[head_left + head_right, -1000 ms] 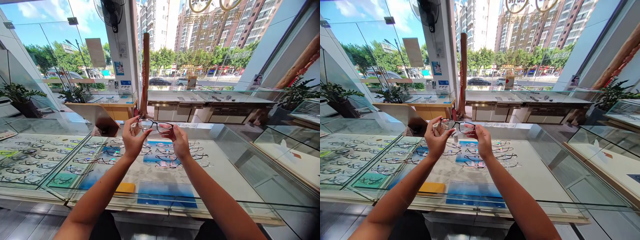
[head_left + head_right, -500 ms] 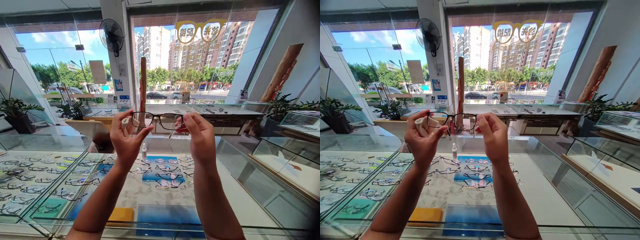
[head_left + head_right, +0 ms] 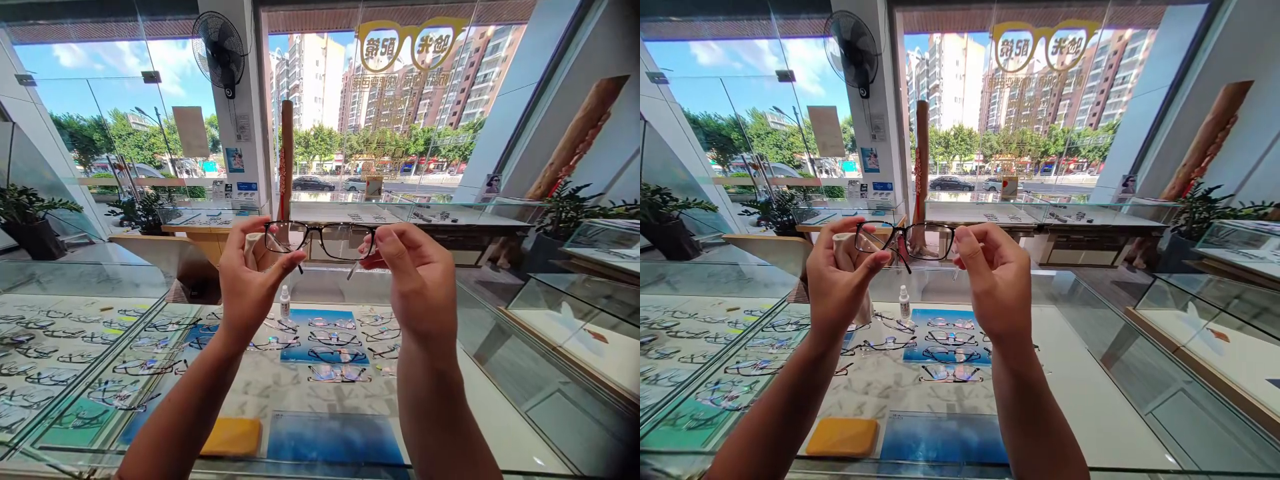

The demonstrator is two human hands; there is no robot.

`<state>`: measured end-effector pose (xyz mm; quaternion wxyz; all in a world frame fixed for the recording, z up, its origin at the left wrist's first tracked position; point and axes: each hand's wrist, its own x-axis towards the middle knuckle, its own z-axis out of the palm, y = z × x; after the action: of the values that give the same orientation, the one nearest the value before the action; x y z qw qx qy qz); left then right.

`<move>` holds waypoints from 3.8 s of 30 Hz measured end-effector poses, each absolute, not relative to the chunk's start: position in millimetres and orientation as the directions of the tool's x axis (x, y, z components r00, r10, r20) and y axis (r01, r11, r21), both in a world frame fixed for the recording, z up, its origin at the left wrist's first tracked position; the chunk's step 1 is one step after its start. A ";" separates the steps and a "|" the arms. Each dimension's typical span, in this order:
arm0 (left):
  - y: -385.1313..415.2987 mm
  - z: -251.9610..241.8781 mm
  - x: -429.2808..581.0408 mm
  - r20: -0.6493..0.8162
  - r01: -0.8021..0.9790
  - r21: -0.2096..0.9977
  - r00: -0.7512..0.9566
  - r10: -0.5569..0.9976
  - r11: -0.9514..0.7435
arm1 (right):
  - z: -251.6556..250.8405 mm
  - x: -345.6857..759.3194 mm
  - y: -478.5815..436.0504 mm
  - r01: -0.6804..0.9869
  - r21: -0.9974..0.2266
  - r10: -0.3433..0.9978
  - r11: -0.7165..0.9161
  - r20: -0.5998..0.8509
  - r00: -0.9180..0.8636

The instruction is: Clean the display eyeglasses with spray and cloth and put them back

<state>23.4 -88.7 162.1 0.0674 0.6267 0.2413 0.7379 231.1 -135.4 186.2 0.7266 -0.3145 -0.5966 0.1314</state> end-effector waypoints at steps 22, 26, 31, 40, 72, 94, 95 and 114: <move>-98.9 170.0 20.7 0.919 0.332 0.381 -0.235 0.316 -0.863 | 189.1 237.4 -121.5 0.336 -0.661 0.625 0.671 0.748 0.223; -99.9 171.7 19.7 0.937 0.388 0.341 -0.212 0.277 -0.856 | 187.7 237.2 -120.0 0.350 -0.656 0.612 0.669 0.753 0.243; -98.3 171.4 18.4 0.950 0.406 0.306 -0.192 0.247 -0.861 | 188.4 235.6 -121.4 0.362 -0.653 0.604 0.665 0.756 0.254; -99.6 171.2 15.7 0.970 0.527 0.239 -0.176 0.170 -0.816 | 188.2 236.6 -121.3 0.360 -0.668 0.614 0.651 0.743 0.267; -74.6 164.2 16.8 0.887 0.352 0.462 -0.183 0.424 -0.814 | 187.6 233.7 -128.4 0.502 -0.569 0.462 0.651 0.822 0.332; -68.1 159.3 19.4 0.943 0.426 0.333 -0.166 0.289 -0.841 | 188.9 232.0 -132.0 0.553 -0.516 0.411 0.654 0.856 0.313; -66.7 158.4 19.7 0.949 0.439 0.314 -0.174 0.263 -0.842 | 188.8 231.8 -131.7 0.546 -0.519 0.418 0.658 0.855 0.308; -60.7 150.6 23.0 0.973 0.514 0.206 -0.202 0.115 -0.833 | 186.6 233.8 -126.7 0.451 -0.560 0.493 0.695 0.827 0.268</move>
<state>23.0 -60.7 150.6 -0.1361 0.6167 0.2550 0.7322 233.8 -126.7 186.6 0.6939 -0.3905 -0.6048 0.0152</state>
